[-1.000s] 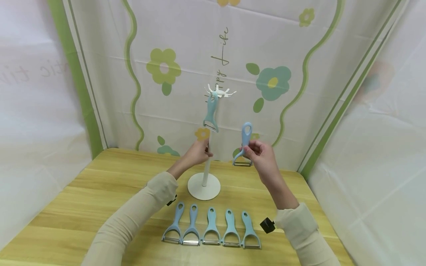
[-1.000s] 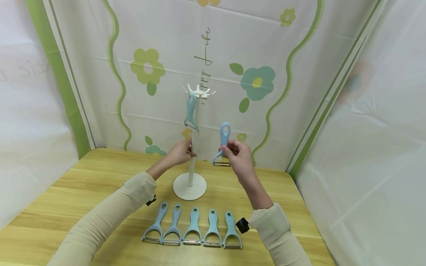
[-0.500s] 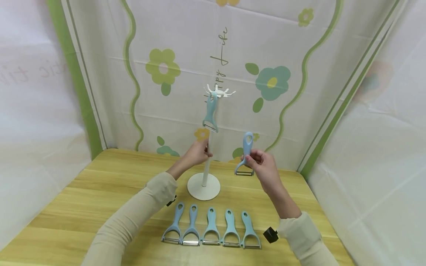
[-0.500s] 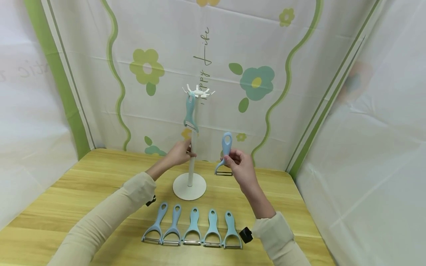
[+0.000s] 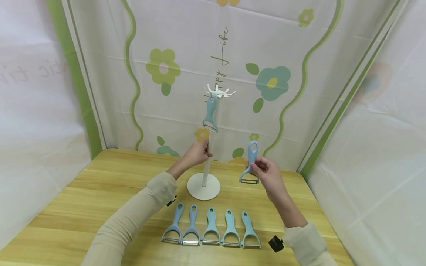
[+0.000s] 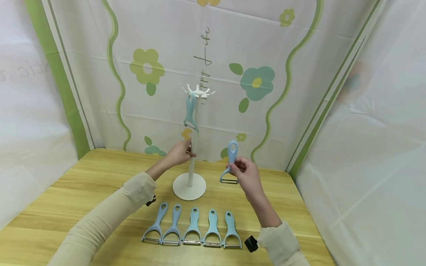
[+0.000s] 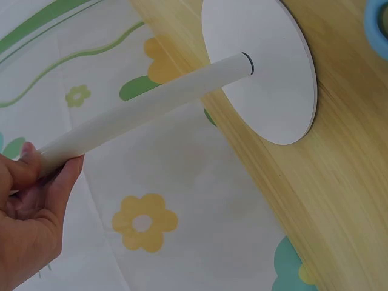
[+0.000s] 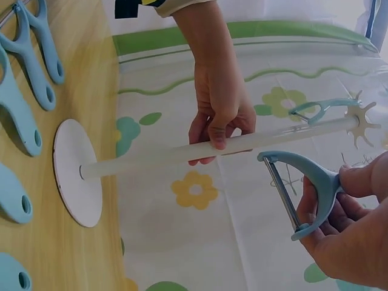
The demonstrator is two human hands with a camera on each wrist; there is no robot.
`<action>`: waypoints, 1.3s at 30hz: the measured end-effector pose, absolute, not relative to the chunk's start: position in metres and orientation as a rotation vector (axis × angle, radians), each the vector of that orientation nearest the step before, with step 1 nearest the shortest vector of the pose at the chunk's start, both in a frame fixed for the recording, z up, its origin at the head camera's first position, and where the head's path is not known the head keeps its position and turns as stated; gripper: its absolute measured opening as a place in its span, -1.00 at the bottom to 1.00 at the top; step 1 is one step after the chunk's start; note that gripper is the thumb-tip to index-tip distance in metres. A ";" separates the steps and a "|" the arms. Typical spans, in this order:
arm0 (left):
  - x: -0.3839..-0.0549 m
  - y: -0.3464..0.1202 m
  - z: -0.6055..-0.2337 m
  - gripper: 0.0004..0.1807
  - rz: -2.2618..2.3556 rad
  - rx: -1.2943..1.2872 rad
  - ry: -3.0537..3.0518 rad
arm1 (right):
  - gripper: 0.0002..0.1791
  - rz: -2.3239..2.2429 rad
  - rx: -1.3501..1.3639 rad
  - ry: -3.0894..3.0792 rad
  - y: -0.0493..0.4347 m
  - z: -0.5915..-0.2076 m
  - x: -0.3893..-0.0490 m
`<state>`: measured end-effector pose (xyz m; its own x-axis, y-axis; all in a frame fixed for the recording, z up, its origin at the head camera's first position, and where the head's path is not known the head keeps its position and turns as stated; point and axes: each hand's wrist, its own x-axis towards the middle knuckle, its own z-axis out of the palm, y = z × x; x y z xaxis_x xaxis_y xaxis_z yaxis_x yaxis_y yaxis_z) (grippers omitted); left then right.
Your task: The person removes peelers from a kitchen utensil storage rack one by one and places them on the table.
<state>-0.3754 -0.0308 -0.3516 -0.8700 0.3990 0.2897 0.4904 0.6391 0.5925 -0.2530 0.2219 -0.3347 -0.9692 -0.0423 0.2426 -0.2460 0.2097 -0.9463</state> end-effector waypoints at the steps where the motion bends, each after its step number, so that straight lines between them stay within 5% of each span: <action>1: -0.375 -0.031 -0.351 -0.61 -1.046 -0.739 -2.725 | -0.71 1.845 0.268 -2.320 0.223 -0.335 -0.252; 39: -0.374 -0.031 -0.351 -0.69 -1.058 -0.720 -2.725 | -0.70 1.859 -0.014 -2.496 0.265 -0.400 -0.221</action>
